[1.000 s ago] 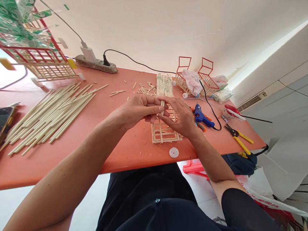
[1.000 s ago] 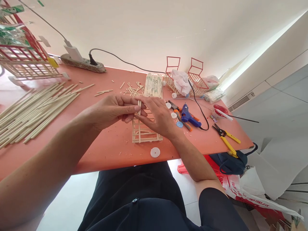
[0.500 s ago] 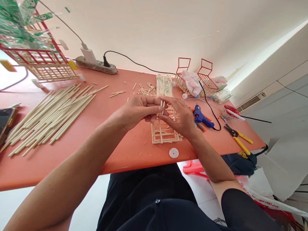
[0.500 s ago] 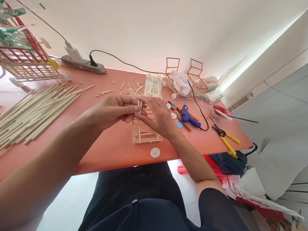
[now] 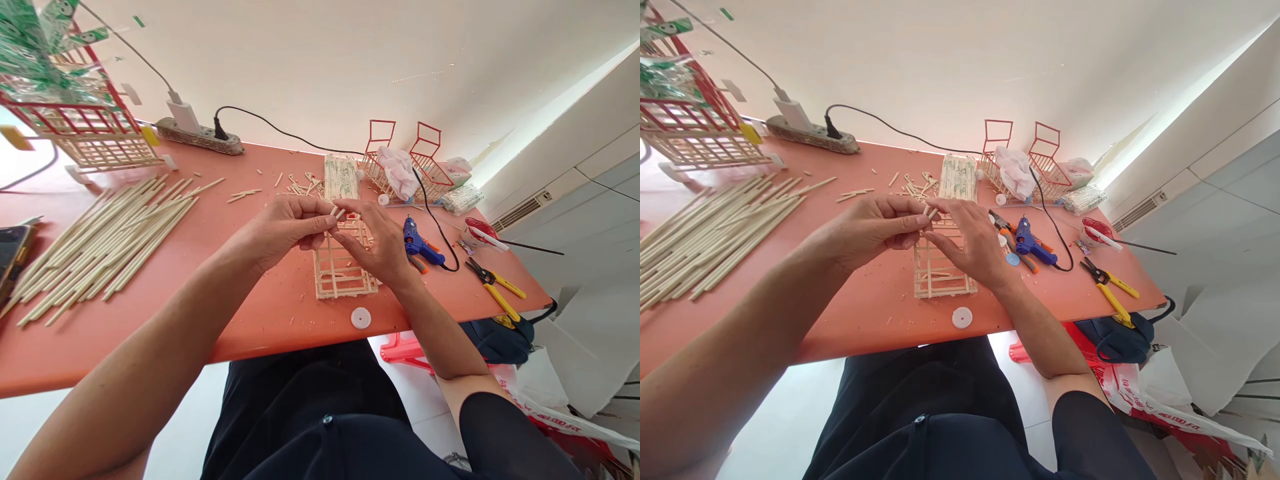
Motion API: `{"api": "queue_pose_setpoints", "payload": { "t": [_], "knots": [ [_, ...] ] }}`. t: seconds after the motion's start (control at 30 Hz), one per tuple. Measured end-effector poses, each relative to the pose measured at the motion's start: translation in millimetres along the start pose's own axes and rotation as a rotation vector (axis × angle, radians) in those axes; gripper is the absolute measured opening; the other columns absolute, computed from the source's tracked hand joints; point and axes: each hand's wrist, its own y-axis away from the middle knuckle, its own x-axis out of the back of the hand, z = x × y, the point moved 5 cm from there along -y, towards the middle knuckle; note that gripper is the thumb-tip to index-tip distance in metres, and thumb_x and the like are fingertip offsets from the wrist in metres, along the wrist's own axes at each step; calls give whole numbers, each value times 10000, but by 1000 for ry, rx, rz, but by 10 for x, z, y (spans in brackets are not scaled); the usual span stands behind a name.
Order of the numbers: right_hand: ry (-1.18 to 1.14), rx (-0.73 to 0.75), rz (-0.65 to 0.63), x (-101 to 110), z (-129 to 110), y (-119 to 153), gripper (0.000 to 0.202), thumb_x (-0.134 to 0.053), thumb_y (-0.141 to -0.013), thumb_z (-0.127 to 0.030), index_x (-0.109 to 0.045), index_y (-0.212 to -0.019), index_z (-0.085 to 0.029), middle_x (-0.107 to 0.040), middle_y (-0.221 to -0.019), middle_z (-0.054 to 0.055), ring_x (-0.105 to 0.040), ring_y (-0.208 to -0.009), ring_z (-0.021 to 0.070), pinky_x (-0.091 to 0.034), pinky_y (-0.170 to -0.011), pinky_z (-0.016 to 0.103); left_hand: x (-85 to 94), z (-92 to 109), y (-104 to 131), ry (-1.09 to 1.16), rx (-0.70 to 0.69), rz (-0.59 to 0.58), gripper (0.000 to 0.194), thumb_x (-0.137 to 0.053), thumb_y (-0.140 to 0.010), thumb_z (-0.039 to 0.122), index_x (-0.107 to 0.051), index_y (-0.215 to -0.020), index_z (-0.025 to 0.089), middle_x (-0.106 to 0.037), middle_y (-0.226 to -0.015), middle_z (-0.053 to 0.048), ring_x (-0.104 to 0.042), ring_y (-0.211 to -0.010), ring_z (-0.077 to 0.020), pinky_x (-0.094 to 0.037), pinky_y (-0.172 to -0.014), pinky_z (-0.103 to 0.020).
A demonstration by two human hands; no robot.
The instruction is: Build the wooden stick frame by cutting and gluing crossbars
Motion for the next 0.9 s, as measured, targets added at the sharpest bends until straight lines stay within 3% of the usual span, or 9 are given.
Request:
{"api": "queue_pose_setpoints", "payload": {
  "t": [0.27,0.47,0.9],
  "knots": [
    [-11,-12,6,21,7,-5,385,-593,-1107,-495,-695,-1374,-237,-800,-1302,102,-733,-1220,259,-570,-1076,437,-6,-17,-18,16,-27,-41,354,-976,-754,439,-771,-792,153,-632,-616,-10,-520,-529,-80,-355,-478,-214],
    [-10,-6,39,29,24,-2,285,-577,-1120,-370,-715,-1337,-247,-819,-1244,78,-751,-1173,231,-583,-1047,407,3,-27,-31,19,-37,-43,458,-986,-742,522,-719,-727,151,-636,-662,-13,-515,-522,-67,-367,-469,-198],
    [1,-61,69,44,47,-8,223,-554,-1131,-314,-768,-1110,-255,-836,-1085,45,-773,-1027,202,-569,-945,343,-2,-43,-30,-40,-24,-63,372,-933,-824,430,-716,-717,147,-613,-601,-3,-524,-517,-72,-366,-471,-191]
  ]
}}
